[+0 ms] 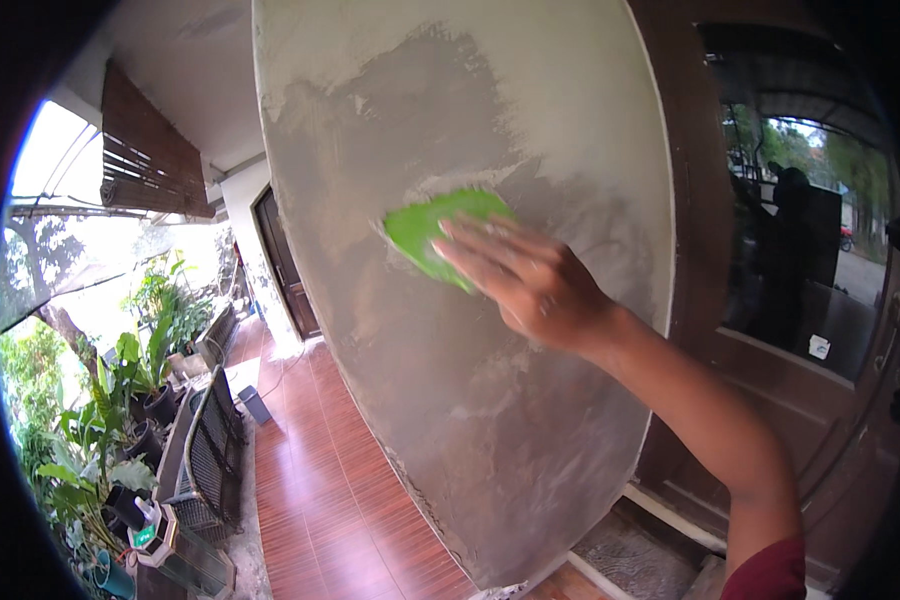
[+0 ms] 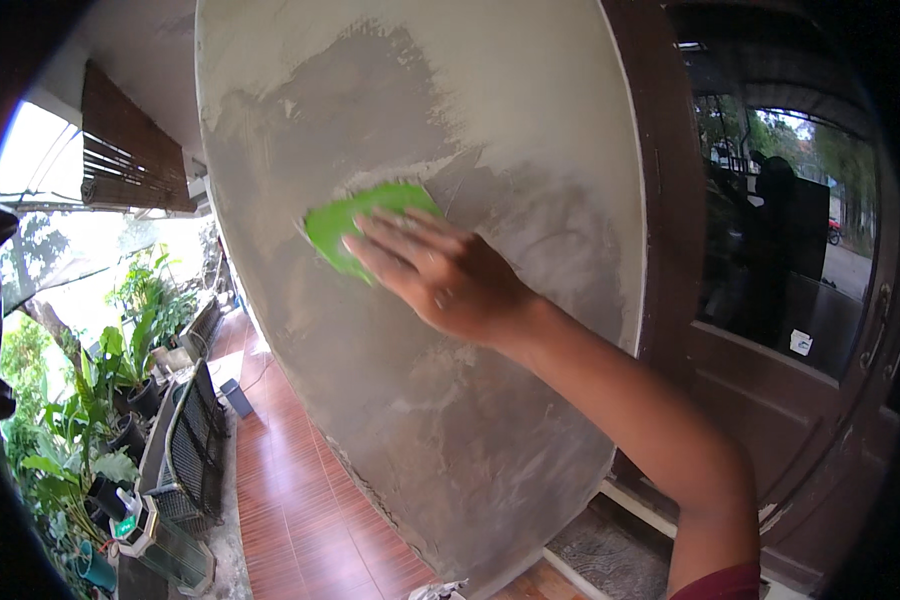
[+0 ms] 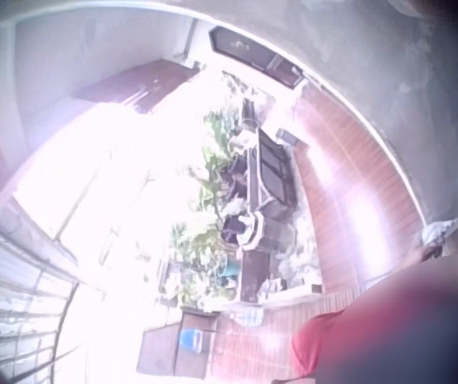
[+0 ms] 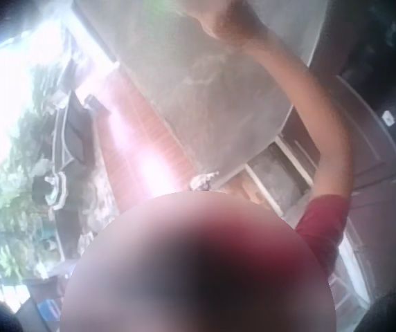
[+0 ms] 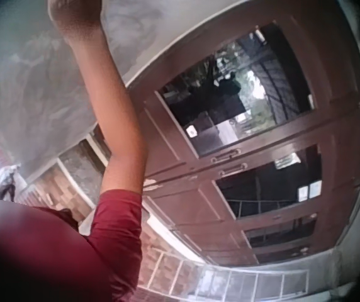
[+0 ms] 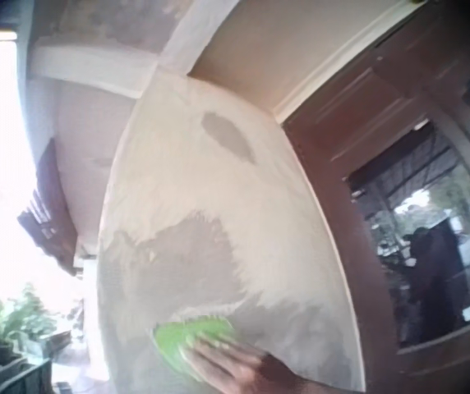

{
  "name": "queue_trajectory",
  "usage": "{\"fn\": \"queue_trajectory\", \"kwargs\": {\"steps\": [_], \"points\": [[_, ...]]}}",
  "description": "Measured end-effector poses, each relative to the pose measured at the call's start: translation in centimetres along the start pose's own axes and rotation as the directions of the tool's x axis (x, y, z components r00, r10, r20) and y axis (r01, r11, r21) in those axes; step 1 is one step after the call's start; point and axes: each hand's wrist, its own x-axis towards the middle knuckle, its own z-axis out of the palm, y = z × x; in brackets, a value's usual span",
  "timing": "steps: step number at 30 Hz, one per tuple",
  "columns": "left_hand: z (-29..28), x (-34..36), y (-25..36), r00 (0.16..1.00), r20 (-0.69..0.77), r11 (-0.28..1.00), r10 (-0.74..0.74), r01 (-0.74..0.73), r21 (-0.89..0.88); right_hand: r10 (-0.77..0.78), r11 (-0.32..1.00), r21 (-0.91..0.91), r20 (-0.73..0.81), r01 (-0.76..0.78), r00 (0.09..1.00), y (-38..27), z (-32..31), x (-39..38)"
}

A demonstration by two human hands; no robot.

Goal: The person applies plaster to a vertical wall using a green plastic trowel, smoothing the surface in repeated strokes. The person periodically adds more plaster to the trowel from a bag held in the other hand.

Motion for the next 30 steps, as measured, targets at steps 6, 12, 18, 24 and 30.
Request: {"fn": "queue_trajectory", "kwargs": {"steps": [6,12,18,24,30], "points": [[-0.2,0.2,0.1,1.000,0.000,1.000,-0.006,0.006,-0.013,0.037,0.999,0.024,-0.052,-0.036,0.998,0.6,5.3,1.4],[-1.2,0.1,-0.4,1.000,-0.009,1.000,-0.020,0.020,-0.021,-0.038,0.996,0.088,0.192,0.021,0.981,-4.5,2.7,-4.8],[-1.0,0.0,-0.4,1.000,0.002,0.999,-0.028,0.028,-0.017,0.040,0.998,0.055,0.025,-0.042,0.999,-0.2,1.7,-0.1],[-0.9,0.1,-0.4,0.999,-0.005,0.999,-0.053,0.053,-0.013,-0.016,0.994,0.105,-0.082,0.024,0.996,-3.6,7.1,-1.0],[-0.7,0.3,-0.9,0.993,-0.045,0.994,-0.106,0.105,-0.016,0.107,0.951,0.274,0.142,-0.143,0.984,-8.4,1.9,-9.7]]}}
